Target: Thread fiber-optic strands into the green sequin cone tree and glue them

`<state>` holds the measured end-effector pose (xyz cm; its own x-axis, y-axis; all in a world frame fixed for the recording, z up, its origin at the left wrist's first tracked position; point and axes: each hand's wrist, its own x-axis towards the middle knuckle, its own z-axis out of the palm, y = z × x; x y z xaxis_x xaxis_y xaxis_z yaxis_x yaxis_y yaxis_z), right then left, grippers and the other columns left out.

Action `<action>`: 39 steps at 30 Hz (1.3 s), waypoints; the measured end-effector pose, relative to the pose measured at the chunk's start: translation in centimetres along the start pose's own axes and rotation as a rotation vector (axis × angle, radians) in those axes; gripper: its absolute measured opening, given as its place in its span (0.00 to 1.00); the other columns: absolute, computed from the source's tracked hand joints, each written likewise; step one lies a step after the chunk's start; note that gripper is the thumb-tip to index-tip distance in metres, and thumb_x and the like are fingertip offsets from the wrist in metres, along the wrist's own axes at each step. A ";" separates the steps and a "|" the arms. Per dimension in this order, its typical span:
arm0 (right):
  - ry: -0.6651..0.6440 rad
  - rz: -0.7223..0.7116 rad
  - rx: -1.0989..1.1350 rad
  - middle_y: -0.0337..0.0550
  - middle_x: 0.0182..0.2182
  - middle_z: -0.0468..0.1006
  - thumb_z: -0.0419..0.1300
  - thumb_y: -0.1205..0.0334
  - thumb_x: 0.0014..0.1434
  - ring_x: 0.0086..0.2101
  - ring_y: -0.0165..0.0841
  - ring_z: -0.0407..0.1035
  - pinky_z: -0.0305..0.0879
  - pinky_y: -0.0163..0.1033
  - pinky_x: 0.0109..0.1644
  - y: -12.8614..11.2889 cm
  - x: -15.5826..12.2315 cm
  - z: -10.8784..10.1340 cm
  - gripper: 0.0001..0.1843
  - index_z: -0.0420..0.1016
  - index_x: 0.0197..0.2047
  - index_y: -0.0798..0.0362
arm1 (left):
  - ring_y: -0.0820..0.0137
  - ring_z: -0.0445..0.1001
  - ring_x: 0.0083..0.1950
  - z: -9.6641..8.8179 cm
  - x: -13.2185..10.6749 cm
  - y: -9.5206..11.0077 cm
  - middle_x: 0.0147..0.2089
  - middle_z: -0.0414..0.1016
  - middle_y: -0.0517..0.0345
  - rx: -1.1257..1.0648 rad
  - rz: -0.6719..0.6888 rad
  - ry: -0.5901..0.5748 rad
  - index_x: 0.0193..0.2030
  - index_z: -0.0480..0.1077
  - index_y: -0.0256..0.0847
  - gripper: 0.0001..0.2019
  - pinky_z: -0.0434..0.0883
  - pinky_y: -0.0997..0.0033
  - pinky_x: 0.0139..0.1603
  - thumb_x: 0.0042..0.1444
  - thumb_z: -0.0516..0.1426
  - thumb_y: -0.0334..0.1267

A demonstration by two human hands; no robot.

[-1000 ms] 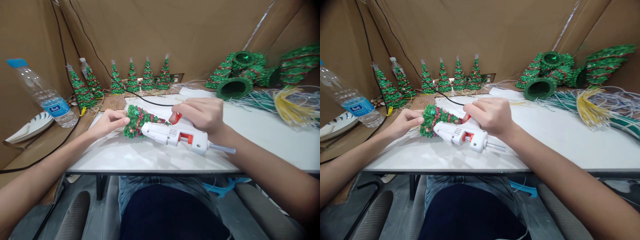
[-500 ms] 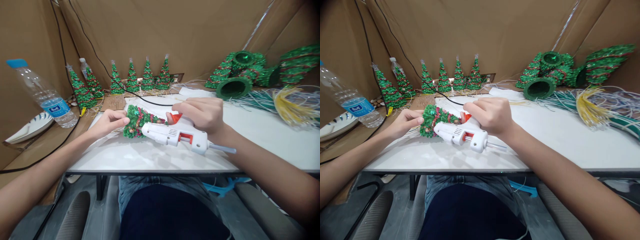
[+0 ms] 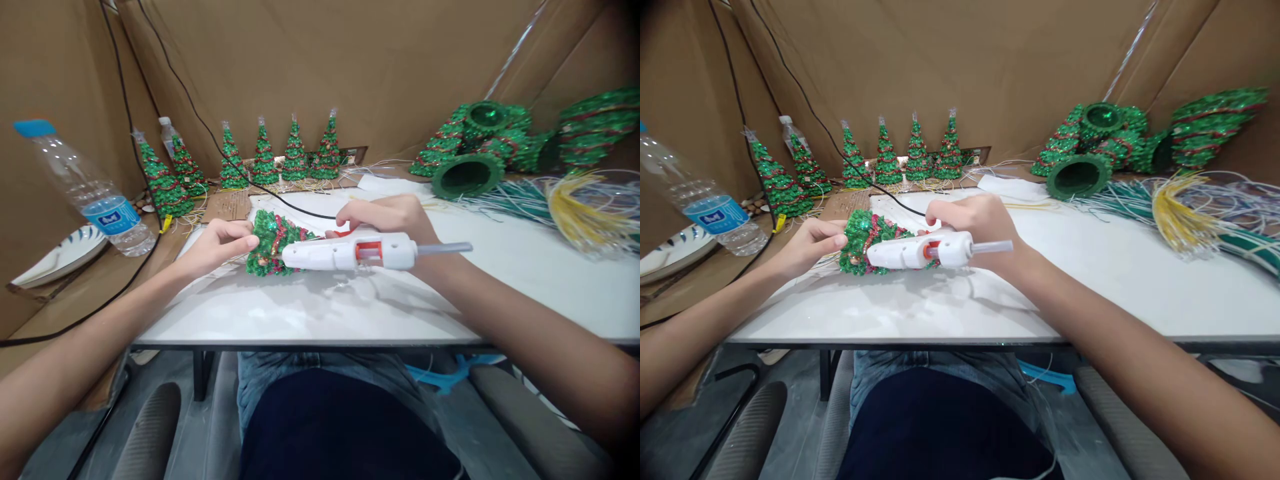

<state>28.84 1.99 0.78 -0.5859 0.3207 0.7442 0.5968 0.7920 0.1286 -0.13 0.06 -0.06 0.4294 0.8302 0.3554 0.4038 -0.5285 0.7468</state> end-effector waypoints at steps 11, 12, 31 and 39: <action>-0.192 0.234 0.331 0.33 0.17 0.72 0.62 0.61 0.45 0.19 0.26 0.64 0.57 0.31 0.22 -0.5 0.9 -0.2 0.07 0.68 0.22 0.52 | 0.71 0.63 0.27 0.0 0.0 0.1 0.22 0.62 0.57 -0.019 0.018 0.002 0.15 0.67 0.37 0.26 0.60 0.70 0.28 0.50 0.59 0.58; -0.196 0.228 0.322 0.33 0.17 0.71 0.62 0.61 0.45 0.19 0.26 0.63 0.57 0.31 0.22 -0.5 0.9 -0.3 0.07 0.68 0.21 0.52 | 0.71 0.63 0.27 0.0 0.0 0.1 0.22 0.62 0.57 -0.017 0.014 0.002 0.15 0.67 0.37 0.26 0.60 0.71 0.28 0.49 0.59 0.59; -0.109 0.103 0.219 0.36 0.16 0.69 0.55 0.60 0.45 0.18 0.29 0.62 0.55 0.36 0.24 -0.2 0.6 -0.4 0.04 0.67 0.23 0.50 | 0.72 0.63 0.27 0.0 0.0 -0.2 0.22 0.63 0.58 -0.044 0.020 -0.003 0.16 0.69 0.36 0.25 0.60 0.72 0.28 0.51 0.59 0.57; -0.089 0.109 0.278 0.35 0.17 0.69 0.57 0.61 0.45 0.18 0.28 0.61 0.54 0.35 0.24 -0.2 0.5 -0.3 0.03 0.68 0.23 0.51 | 0.72 0.64 0.28 0.1 0.0 -0.1 0.23 0.65 0.57 -0.042 0.027 -0.003 0.18 0.72 0.36 0.24 0.60 0.72 0.28 0.51 0.59 0.56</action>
<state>28.57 1.86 1.34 -0.5795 0.4463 0.6819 0.4935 0.8580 -0.1422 -0.11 0.13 -0.16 0.4420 0.8151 0.3744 0.3576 -0.5429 0.7598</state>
